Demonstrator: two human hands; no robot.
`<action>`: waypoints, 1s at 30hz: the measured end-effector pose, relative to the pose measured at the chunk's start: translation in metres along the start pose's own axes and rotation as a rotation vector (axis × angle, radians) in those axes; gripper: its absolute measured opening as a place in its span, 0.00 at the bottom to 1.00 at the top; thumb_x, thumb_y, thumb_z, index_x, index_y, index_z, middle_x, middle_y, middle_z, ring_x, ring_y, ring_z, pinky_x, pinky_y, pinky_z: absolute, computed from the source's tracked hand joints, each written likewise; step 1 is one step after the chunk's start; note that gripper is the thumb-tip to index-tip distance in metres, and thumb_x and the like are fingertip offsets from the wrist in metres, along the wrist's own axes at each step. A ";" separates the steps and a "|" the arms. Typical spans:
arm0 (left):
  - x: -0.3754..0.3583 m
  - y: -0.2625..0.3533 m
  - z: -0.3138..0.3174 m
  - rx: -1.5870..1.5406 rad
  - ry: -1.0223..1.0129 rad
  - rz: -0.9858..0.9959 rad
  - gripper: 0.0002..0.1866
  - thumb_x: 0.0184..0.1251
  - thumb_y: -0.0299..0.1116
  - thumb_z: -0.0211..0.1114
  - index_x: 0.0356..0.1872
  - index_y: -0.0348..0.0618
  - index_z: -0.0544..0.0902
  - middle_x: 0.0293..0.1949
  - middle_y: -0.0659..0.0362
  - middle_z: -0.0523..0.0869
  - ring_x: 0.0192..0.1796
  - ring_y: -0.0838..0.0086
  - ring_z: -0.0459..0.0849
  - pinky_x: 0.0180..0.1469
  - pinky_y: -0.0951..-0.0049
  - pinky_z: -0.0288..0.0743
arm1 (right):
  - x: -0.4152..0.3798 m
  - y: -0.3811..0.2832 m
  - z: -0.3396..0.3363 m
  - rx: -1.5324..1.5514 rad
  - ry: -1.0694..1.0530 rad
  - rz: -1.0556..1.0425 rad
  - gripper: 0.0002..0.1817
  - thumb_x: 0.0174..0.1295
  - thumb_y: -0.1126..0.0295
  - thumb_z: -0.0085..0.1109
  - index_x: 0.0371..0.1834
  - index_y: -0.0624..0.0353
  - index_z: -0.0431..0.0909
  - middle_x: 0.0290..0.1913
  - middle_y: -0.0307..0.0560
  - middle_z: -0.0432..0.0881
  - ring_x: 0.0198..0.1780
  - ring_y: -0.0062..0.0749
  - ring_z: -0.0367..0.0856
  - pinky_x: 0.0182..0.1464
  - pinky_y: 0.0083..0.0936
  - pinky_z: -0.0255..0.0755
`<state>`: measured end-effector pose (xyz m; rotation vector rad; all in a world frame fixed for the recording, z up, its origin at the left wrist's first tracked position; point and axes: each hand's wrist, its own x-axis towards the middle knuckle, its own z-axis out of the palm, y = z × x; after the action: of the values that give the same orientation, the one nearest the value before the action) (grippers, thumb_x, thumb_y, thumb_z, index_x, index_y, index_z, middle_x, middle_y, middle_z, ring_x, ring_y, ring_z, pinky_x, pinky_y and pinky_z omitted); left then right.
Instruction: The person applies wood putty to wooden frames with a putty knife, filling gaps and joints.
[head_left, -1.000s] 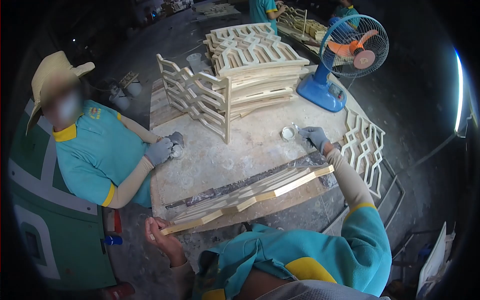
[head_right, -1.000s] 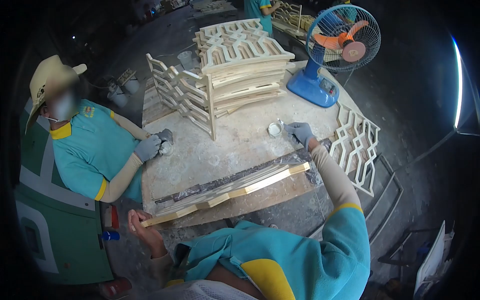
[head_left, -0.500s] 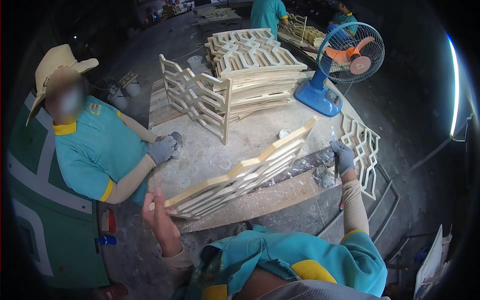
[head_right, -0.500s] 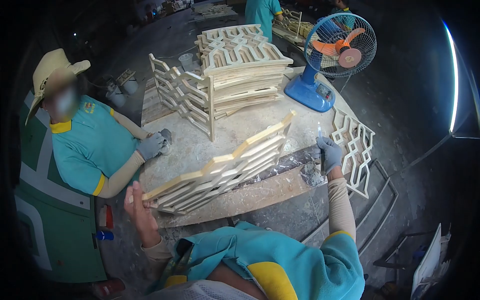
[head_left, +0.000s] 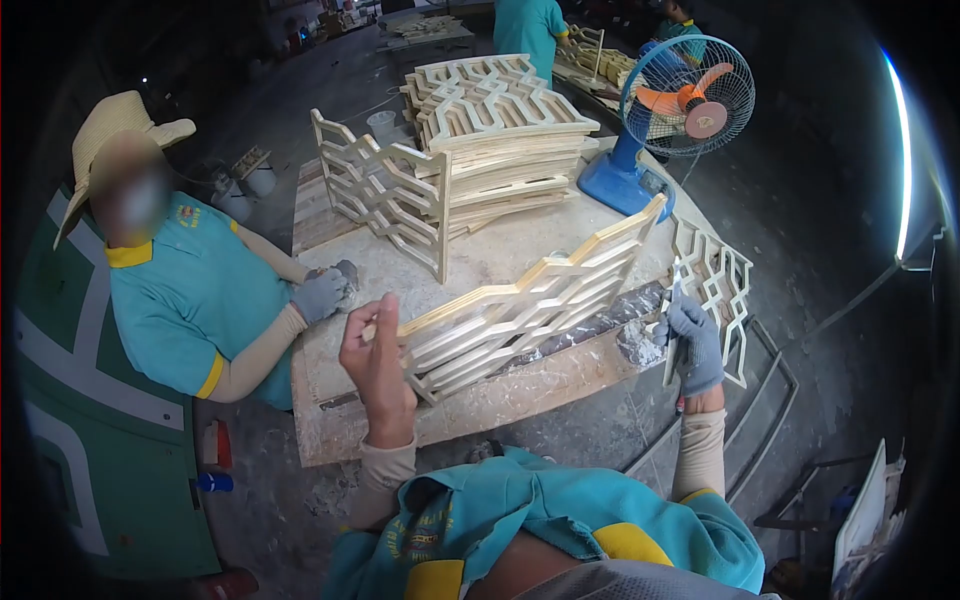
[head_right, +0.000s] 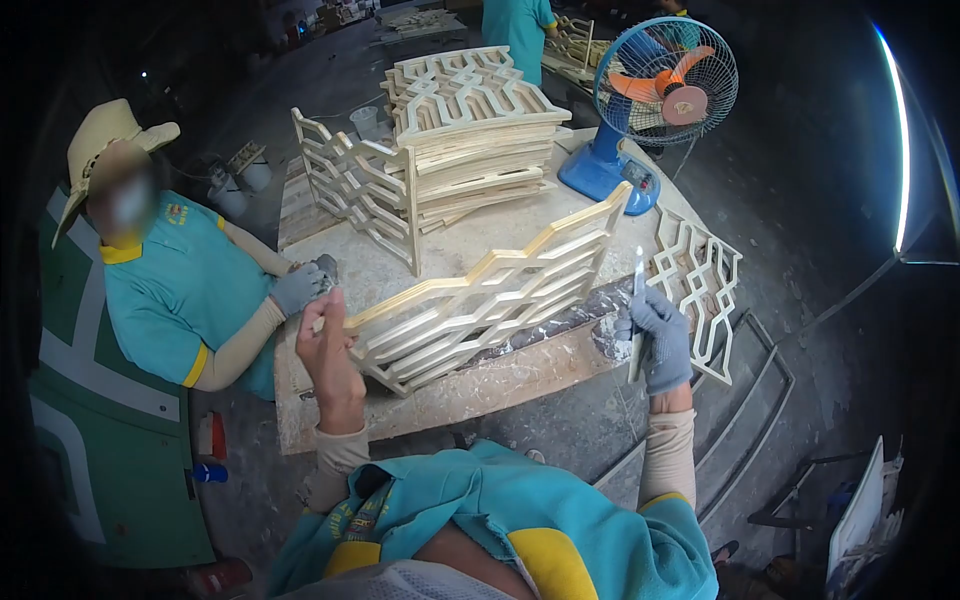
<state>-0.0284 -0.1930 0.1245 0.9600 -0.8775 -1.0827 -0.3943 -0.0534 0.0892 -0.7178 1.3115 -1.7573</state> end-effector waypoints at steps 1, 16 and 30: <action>0.001 -0.002 0.008 -0.007 0.009 -0.013 0.10 0.70 0.38 0.72 0.39 0.43 0.85 0.31 0.71 0.79 0.29 0.89 0.69 0.32 0.84 0.61 | -0.006 -0.001 0.007 0.000 -0.001 -0.002 0.16 0.69 0.71 0.62 0.56 0.68 0.78 0.34 0.42 0.82 0.33 0.26 0.81 0.38 0.21 0.74; 0.014 -0.036 0.037 -0.063 0.054 0.089 0.11 0.70 0.36 0.73 0.40 0.40 0.82 0.33 0.67 0.79 0.34 0.85 0.73 0.37 0.81 0.67 | -0.064 0.012 0.043 -0.019 -0.137 0.207 0.16 0.68 0.70 0.64 0.54 0.70 0.82 0.30 0.48 0.86 0.19 0.24 0.80 0.22 0.17 0.72; 0.016 -0.031 0.043 -0.081 -0.014 0.062 0.10 0.70 0.32 0.72 0.41 0.36 0.82 0.39 0.62 0.81 0.41 0.81 0.76 0.46 0.79 0.71 | -0.061 0.001 0.059 -0.022 -0.168 0.182 0.16 0.70 0.70 0.62 0.55 0.69 0.82 0.30 0.47 0.85 0.20 0.22 0.80 0.21 0.15 0.72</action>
<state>-0.0740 -0.2219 0.1120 0.8534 -0.8632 -1.0657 -0.3146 -0.0301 0.1078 -0.7186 1.2432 -1.5071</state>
